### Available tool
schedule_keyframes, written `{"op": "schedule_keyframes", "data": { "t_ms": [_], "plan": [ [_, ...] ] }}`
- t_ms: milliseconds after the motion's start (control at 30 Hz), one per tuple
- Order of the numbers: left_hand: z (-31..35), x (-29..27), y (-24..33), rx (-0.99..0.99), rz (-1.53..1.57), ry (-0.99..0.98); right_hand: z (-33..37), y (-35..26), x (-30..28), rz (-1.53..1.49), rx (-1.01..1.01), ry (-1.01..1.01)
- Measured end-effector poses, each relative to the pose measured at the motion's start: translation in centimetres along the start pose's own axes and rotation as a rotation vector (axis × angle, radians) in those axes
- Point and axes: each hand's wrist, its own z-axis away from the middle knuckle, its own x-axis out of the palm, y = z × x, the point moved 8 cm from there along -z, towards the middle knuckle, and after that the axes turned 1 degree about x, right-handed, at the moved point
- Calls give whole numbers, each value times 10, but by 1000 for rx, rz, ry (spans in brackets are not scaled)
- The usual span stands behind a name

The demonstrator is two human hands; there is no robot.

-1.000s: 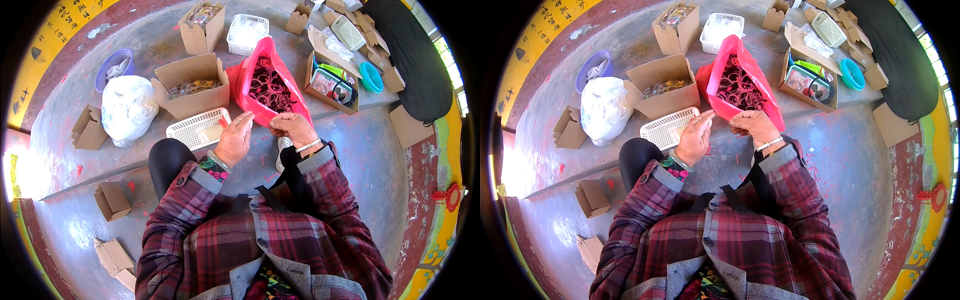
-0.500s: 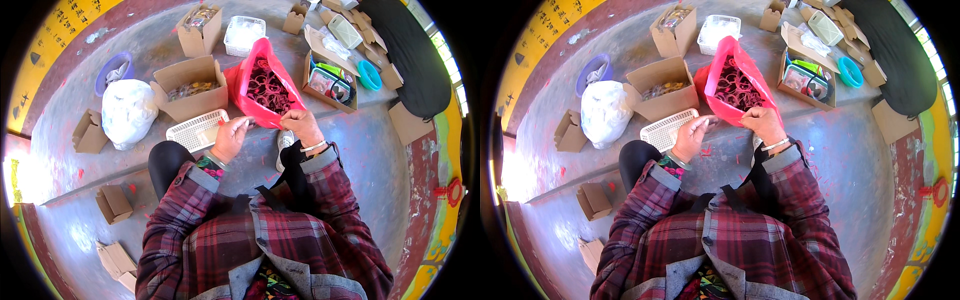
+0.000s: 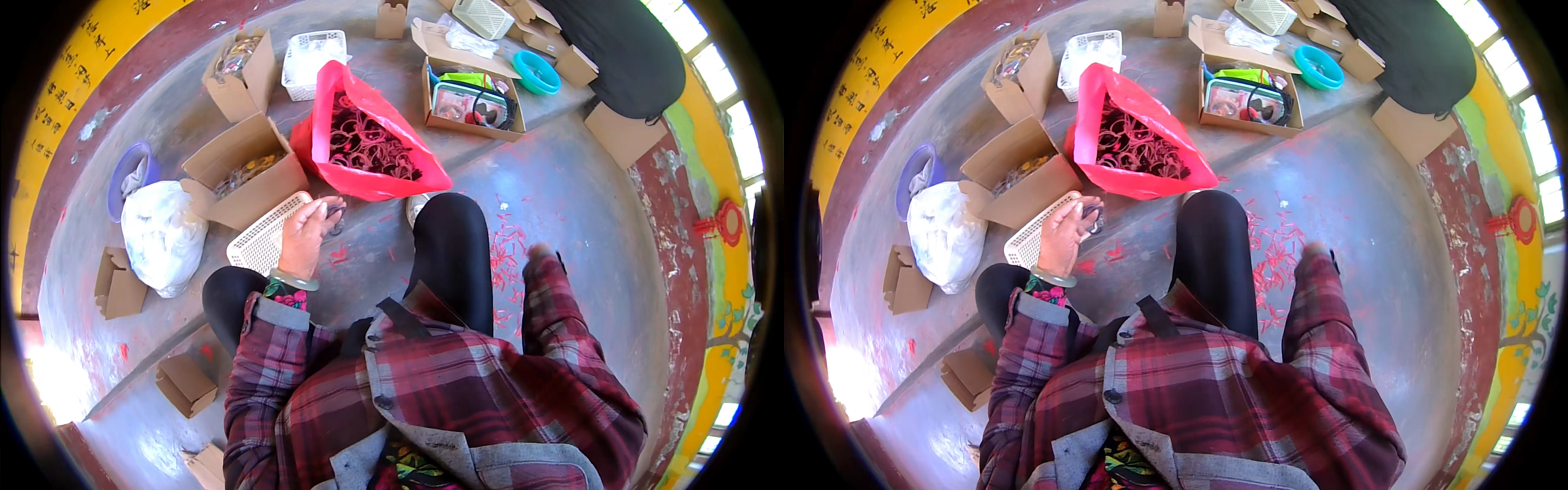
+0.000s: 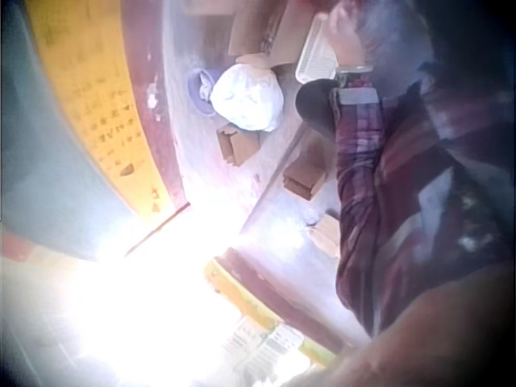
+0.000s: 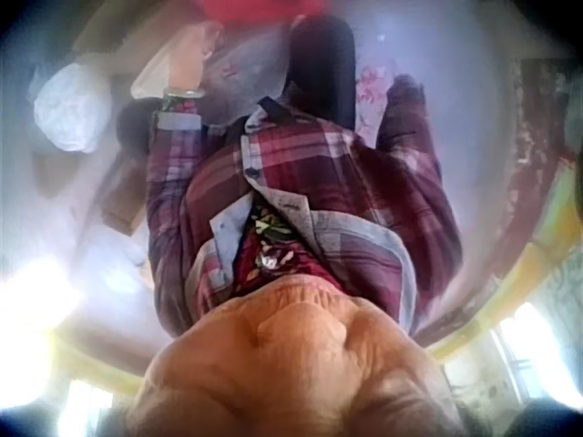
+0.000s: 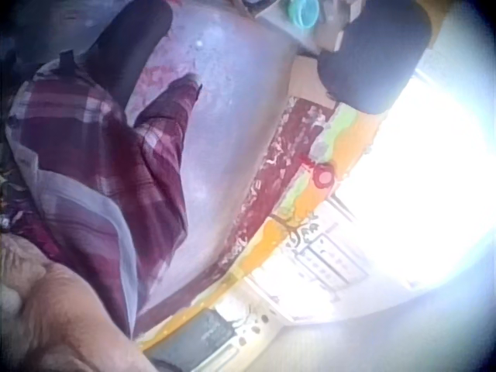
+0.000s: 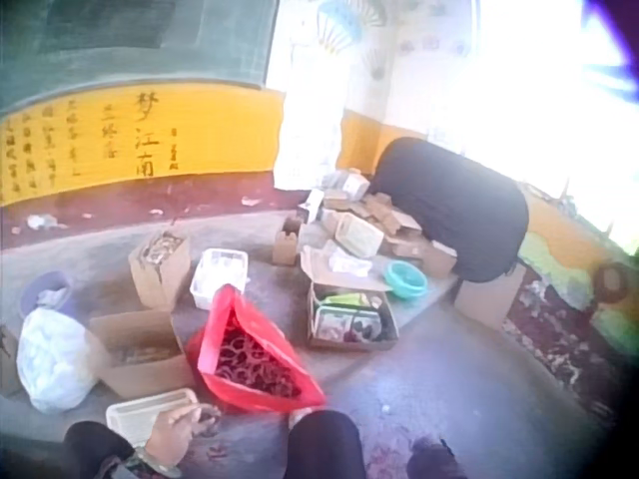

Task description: The person sits on the floor and assembles hair accessories by hand. They pick up small metal clips from a white basket and attach them to pink hair ties taken from a pink bag, then place the finished items into a cardboard box.

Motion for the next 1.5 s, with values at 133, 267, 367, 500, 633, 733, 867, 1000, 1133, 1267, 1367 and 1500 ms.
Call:
{"op": "schedule_keyframes", "data": {
  "t_ms": [133,267,367,500,633,733,867,1000,1133,1267,1367,1500],
  "plan": [
    [-3,5,-3,-12,7,20,39,48,180,-1249,570,-220],
    [3,-1,1,-5,-51,27,52,-6,129,-2081,679,-124],
    [-1,8,-5,-16,39,-8,49,-4,44,-1954,470,27],
    [-1,12,0,-44,224,-90,68,-42,-179,-1902,-37,470],
    [1,-2,8,-40,301,-59,119,-146,-356,-1715,-596,481],
    [-1,-7,13,-19,338,-30,111,-237,-394,-1540,-799,234],
    [0,-15,14,-22,419,43,107,-320,-396,-1694,-941,-19],
    [0,-15,14,11,386,41,112,-333,-393,-1736,-887,-80],
    [-2,-13,11,-7,402,46,100,-328,-384,-1734,-822,2],
    [-2,-10,11,-17,377,63,97,-321,-384,-1692,-819,130],
    [-4,-14,5,-36,310,103,96,-320,-385,-1678,-863,223],
    [-4,-18,1,-54,280,147,95,-315,-386,-1633,-843,390]
  ]
}}
